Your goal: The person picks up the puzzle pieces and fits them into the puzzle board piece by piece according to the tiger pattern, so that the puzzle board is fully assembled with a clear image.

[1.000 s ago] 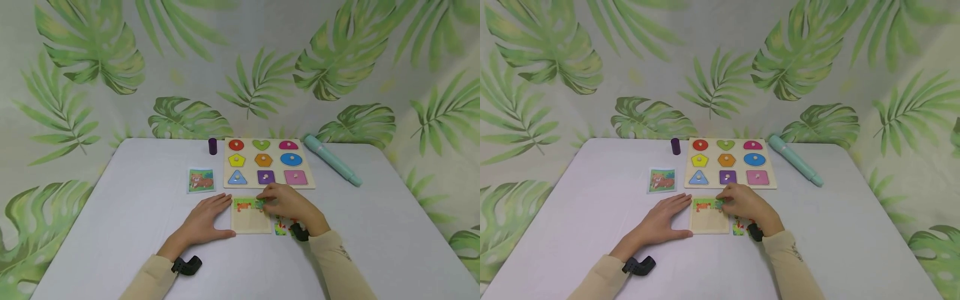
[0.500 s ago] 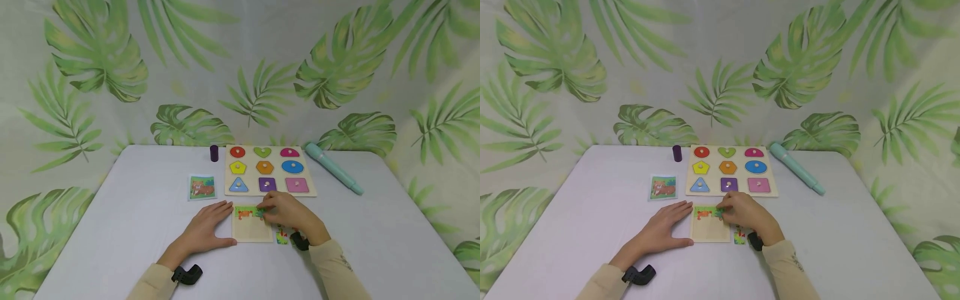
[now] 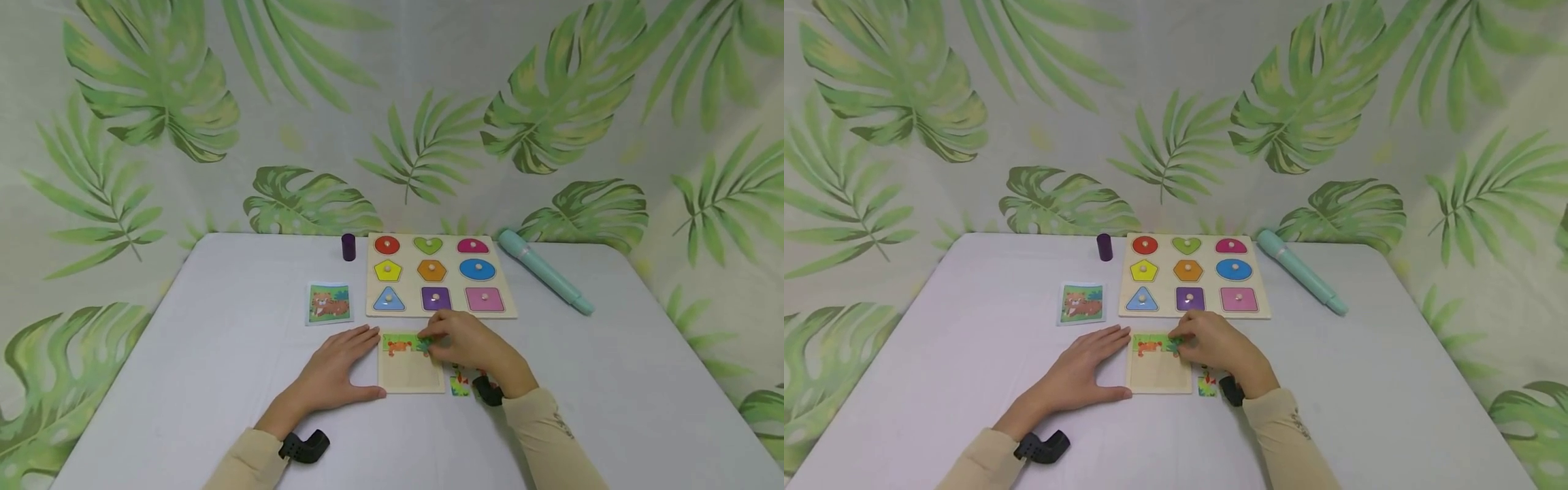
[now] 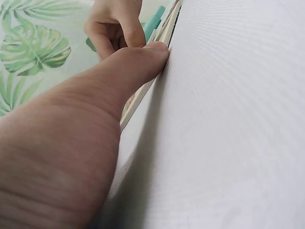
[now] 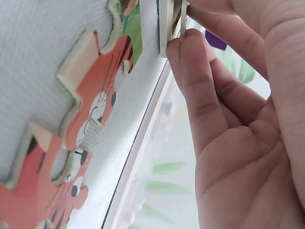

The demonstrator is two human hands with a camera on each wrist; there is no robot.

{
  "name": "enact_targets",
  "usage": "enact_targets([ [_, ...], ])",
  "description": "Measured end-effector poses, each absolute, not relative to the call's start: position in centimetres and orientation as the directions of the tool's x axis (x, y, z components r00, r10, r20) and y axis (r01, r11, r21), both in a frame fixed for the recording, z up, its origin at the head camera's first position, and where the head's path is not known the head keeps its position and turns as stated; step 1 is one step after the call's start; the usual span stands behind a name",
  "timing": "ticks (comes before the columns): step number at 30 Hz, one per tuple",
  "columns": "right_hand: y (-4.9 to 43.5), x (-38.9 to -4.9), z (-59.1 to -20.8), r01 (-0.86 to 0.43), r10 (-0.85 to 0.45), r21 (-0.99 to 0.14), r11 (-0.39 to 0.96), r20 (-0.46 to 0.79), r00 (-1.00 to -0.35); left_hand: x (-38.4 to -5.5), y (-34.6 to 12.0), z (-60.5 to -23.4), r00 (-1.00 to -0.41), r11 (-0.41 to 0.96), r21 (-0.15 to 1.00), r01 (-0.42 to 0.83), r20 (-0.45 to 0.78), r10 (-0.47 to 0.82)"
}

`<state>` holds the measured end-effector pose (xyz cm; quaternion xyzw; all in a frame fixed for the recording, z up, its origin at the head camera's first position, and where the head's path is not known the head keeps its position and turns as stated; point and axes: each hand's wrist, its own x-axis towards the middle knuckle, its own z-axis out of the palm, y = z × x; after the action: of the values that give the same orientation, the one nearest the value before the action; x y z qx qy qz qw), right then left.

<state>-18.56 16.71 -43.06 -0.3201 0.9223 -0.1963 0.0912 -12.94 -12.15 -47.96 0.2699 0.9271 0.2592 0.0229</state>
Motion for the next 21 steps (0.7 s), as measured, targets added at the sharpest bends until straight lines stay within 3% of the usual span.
enact_targets([
  [21, 16.73, -18.54, -42.86, -0.556, -0.634, -0.407, 0.724, -0.076, -0.770, -12.99, -12.08, -47.98, -0.852, 0.715, 0.505, 0.485, 0.088, 0.516],
])
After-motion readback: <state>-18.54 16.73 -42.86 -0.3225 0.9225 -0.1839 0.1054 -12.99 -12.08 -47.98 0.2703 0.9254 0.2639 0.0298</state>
